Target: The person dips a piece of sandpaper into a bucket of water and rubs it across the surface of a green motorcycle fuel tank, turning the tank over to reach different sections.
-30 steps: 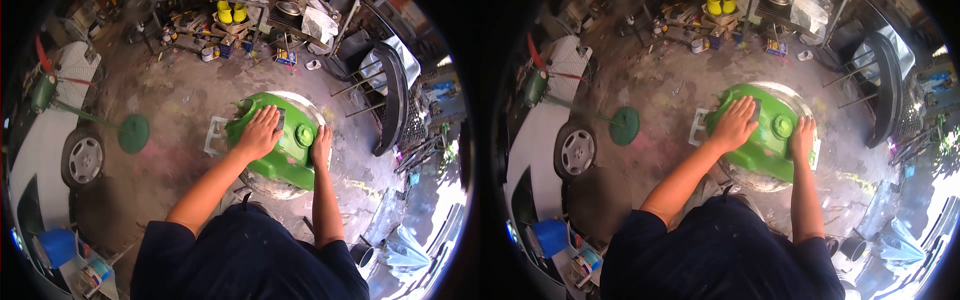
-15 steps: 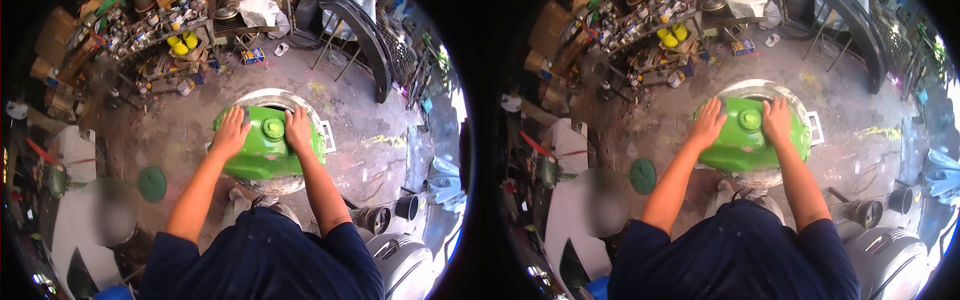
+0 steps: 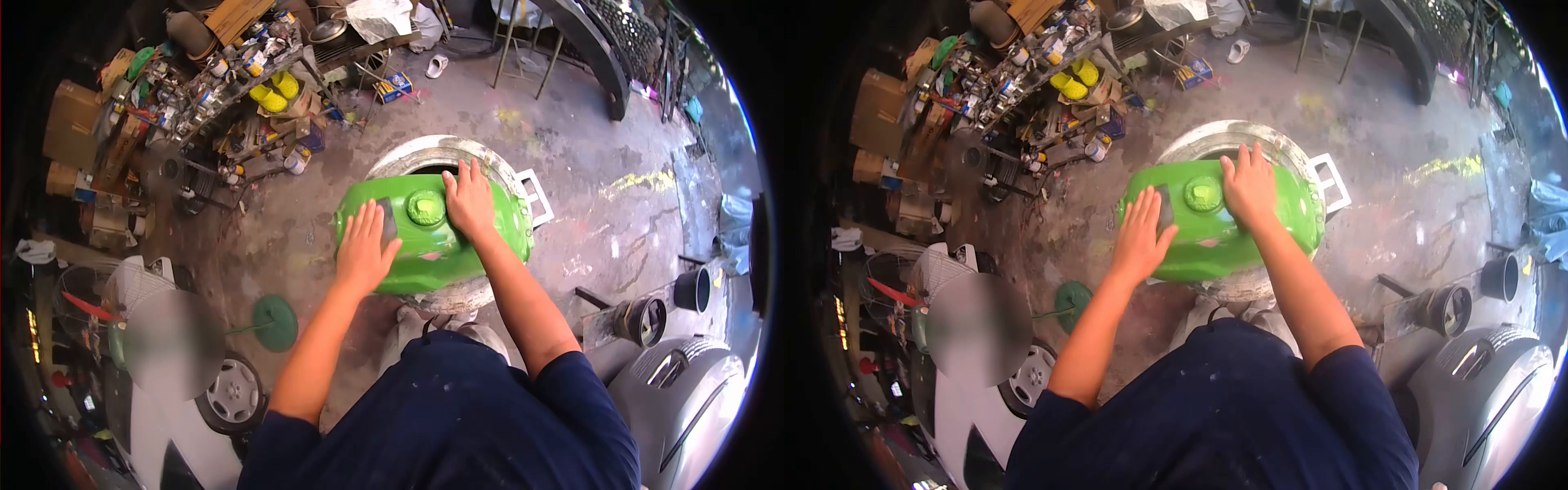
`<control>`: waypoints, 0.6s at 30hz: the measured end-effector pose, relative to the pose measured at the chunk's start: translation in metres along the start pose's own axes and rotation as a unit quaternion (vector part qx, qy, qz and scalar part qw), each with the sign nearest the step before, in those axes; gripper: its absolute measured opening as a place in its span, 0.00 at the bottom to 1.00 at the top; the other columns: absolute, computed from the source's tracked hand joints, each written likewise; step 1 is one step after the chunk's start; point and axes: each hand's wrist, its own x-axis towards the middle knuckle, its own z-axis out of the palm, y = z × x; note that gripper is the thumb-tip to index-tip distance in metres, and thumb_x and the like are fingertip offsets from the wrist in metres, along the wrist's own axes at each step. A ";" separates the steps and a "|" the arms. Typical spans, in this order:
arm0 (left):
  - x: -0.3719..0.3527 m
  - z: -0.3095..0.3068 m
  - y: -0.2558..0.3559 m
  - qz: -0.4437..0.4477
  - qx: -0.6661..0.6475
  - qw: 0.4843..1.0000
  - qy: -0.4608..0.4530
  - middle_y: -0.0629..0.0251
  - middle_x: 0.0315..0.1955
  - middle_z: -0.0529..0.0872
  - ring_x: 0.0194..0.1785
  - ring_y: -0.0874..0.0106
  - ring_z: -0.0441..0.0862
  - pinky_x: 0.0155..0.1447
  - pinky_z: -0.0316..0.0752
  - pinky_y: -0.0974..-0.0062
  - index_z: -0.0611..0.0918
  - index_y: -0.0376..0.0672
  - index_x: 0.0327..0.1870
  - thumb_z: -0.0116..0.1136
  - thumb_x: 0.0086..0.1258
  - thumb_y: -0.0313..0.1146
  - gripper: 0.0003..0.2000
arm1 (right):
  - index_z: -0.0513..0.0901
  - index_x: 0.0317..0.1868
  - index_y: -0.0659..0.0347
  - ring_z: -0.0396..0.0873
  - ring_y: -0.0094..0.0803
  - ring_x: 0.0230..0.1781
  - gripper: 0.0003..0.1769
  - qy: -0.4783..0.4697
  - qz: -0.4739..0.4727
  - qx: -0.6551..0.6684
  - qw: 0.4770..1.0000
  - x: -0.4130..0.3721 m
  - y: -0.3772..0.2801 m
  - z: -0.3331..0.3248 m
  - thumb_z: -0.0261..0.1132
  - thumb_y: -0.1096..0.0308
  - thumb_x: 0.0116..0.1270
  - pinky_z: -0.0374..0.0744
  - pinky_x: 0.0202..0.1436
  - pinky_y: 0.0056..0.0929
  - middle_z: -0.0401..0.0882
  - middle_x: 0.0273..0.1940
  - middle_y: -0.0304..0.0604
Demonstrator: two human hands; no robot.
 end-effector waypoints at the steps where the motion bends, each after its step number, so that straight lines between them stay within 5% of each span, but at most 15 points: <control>1: -0.005 -0.001 0.004 0.005 0.013 1.000 0.000 0.45 0.79 0.62 0.83 0.50 0.56 0.84 0.50 0.52 0.63 0.32 0.78 0.54 0.78 0.51 0.36 | 0.70 0.73 0.68 0.65 0.58 0.75 0.35 0.003 0.000 0.003 1.000 -0.001 0.002 -0.001 0.49 0.45 0.81 0.61 0.79 0.49 0.62 0.76 0.66; 9: 0.060 -0.007 -0.010 0.047 0.028 0.995 -0.081 0.44 0.79 0.61 0.83 0.50 0.56 0.83 0.52 0.53 0.65 0.40 0.79 0.48 0.82 0.49 0.31 | 0.70 0.73 0.69 0.67 0.59 0.73 0.36 0.016 0.006 0.018 1.000 0.001 0.001 -0.004 0.51 0.45 0.80 0.63 0.78 0.49 0.62 0.76 0.67; 18: 0.056 -0.048 -0.016 0.163 0.062 0.960 -0.218 0.51 0.81 0.58 0.84 0.55 0.55 0.84 0.53 0.54 0.64 0.39 0.79 0.49 0.68 0.22 0.34 | 0.70 0.73 0.67 0.64 0.59 0.76 0.37 0.053 0.039 0.022 0.998 -0.002 0.003 0.001 0.54 0.44 0.79 0.64 0.78 0.48 0.60 0.77 0.66</control>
